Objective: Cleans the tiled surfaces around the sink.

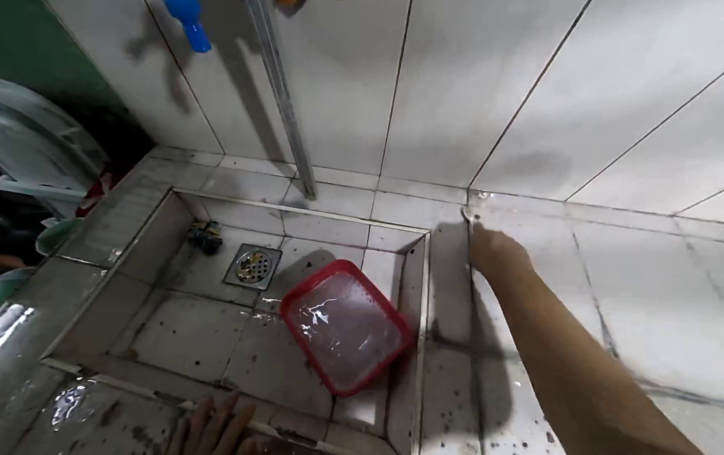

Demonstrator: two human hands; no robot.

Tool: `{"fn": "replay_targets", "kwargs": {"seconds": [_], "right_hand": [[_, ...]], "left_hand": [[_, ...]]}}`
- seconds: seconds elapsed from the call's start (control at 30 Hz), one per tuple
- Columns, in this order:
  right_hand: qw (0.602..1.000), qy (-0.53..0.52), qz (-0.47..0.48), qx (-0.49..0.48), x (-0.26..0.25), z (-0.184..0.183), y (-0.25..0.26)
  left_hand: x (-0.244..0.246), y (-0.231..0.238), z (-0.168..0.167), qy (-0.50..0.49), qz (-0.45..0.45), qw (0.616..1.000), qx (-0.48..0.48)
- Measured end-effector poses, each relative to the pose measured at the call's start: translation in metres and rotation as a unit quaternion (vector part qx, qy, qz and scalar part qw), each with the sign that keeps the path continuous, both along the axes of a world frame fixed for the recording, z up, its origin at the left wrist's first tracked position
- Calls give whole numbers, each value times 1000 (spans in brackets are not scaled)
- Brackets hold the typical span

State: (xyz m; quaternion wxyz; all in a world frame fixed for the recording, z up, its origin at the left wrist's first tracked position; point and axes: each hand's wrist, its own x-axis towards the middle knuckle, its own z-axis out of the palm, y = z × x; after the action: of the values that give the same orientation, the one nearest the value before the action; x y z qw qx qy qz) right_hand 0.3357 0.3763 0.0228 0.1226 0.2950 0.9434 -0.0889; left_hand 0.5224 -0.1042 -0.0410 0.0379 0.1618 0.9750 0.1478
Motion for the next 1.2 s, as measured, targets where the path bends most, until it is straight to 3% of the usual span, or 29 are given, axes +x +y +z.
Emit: {"fn": "replay_targets", "kwargs": {"seconds": [0.1,0.3,0.57,0.73,0.87,1.07,1.2], "right_hand": [[1000,-12,4,3,8,1,-2],[999,-37,-3,4,-62,-7,30],[1000,-28,12,-5,19,-12,20],[995,18,87,-51,-55,-9,27],[990,24,140,-19,-89,1,11],[997,-15,63,43,-29,-2,118],[997,4,75,33,-37,-3,109]], "left_hand": [[0,0,1,-5,2,1000,-2],[0,2,2,-22,8,1000,-6],[-3,3,3,-17,-4,1000,-11],[-3,5,6,-21,2,1000,-7],[-3,4,9,-21,2,1000,-16],[-2,4,4,-20,6,999,-27],[-4,3,5,-20,5,1000,-23]]}}
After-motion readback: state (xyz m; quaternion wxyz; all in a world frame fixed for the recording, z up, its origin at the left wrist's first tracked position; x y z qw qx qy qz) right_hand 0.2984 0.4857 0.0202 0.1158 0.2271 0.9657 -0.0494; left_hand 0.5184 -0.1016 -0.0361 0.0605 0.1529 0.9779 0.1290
